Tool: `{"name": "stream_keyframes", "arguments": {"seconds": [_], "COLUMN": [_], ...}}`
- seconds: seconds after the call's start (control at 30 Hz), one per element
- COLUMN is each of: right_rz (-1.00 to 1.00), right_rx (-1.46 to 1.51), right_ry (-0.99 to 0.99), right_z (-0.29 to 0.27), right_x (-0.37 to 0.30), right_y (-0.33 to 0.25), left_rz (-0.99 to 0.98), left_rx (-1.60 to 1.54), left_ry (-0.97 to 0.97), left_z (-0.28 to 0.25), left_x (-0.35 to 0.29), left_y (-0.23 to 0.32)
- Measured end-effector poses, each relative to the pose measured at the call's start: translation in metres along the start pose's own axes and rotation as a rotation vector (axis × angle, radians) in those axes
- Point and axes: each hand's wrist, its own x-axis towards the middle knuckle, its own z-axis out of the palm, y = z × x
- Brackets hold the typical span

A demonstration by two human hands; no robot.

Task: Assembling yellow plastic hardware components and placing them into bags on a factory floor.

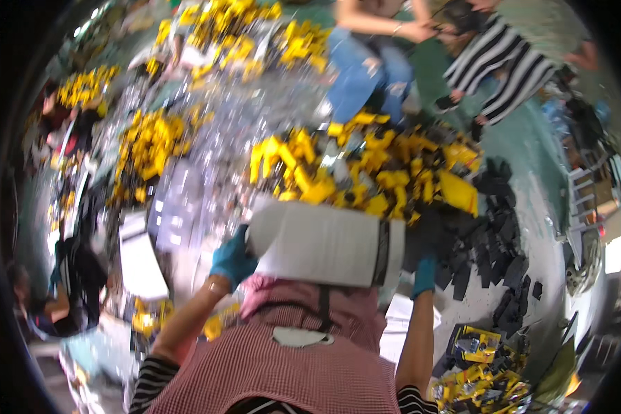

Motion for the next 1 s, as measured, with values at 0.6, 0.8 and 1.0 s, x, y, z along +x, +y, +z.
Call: {"name": "stream_keyframes", "arguments": {"seconds": [0.6,0.8,1.0], "right_rz": [-0.920,-0.930,-0.943], "right_rx": [-0.872,-0.854,-0.873], "right_ry": [-0.758,-0.750,-0.724], "right_z": [0.289,0.289,0.292], "right_x": [-0.122,-0.118,-0.117], "right_y": [-0.256,-0.258,-0.256], "left_rz": [-0.026,0.067,0.083], "left_rx": [-0.418,-1.022,-1.493], "left_ry": [-0.044,-0.552,-0.625], "left_z": [-0.005,-0.034,-0.039], "left_x": [-0.015,-0.005,-0.015], "left_y": [-0.036,-0.060,-0.063]}}
